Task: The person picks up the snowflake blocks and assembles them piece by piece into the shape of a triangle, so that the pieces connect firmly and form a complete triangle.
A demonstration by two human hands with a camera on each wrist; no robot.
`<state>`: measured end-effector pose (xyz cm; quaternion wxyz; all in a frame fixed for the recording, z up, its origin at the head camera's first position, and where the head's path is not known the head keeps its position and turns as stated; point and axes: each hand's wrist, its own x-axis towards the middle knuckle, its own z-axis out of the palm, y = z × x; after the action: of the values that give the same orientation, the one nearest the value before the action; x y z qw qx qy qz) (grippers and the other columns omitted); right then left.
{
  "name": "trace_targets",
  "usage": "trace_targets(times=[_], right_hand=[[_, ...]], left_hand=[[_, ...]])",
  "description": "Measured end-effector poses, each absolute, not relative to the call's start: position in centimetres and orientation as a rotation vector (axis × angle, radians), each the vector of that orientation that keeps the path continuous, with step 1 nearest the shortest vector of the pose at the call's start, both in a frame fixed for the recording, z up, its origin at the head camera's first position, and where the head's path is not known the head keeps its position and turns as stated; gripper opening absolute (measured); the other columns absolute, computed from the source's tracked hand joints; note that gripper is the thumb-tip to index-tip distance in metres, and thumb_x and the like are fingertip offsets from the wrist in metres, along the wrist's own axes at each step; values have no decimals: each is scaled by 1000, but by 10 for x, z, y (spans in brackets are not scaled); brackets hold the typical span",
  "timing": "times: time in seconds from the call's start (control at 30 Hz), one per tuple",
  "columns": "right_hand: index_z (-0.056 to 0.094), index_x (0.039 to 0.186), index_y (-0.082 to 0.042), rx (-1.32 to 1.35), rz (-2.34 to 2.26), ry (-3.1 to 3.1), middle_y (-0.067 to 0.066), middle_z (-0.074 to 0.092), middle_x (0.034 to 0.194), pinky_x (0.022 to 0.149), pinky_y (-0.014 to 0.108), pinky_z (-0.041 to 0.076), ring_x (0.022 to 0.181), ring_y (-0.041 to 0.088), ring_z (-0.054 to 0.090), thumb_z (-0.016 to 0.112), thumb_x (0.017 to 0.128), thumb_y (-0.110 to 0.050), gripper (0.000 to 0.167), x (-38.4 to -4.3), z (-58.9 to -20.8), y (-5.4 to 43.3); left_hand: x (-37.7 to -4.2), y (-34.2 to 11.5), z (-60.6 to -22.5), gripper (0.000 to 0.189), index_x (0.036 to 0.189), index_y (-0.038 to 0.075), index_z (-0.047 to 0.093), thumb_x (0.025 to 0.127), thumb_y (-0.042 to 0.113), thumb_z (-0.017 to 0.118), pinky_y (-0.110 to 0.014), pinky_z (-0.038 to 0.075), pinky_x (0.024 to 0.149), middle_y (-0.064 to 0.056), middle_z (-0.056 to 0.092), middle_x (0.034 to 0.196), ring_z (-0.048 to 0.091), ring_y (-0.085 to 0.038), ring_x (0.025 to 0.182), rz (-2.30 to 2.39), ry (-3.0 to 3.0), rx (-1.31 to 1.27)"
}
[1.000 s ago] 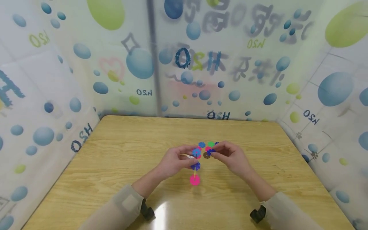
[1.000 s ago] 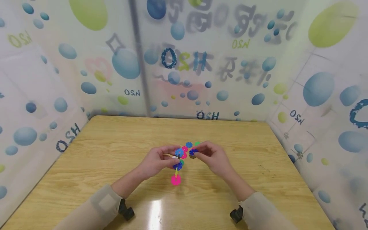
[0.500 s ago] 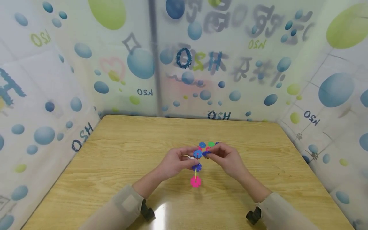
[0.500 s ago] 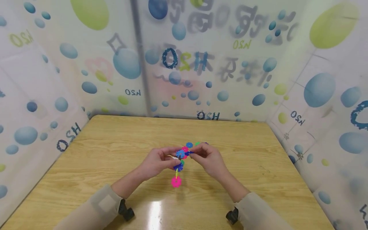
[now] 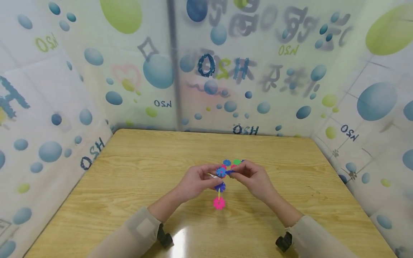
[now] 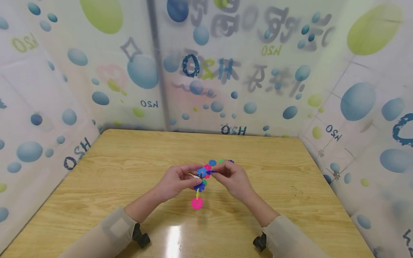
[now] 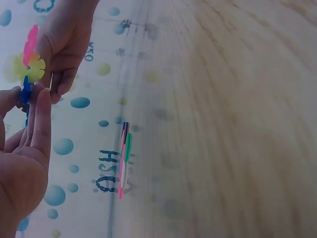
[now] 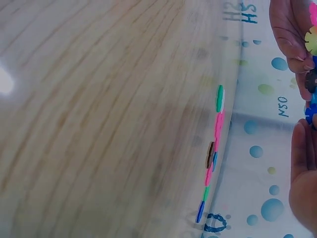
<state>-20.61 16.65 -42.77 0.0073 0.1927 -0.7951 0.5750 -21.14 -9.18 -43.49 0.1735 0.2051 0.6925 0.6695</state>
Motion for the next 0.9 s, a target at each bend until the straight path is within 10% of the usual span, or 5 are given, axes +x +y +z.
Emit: trace_targets(times=[0.4,0.9], right_hand=[[77,106,-2,554,1795,-2474,19,75,107,83,34,67,94,22,78,78,101,-7,7,-203,-427,163],[77,107,-9,580,1718,-2561,13,78,108,81,23,63,93,12,74,80,101,-9,6,-203,-431,164]], left_hand=[[-211,-89,-434,54,154,9,63,105,25,78,-32,66,94,-8,85,108,81,-14,99,1819,2051,636],[-210,-92,-436,52,152,8,63,104,22,77,-26,61,79,-17,73,118,71,-16,98,1698,2188,704]])
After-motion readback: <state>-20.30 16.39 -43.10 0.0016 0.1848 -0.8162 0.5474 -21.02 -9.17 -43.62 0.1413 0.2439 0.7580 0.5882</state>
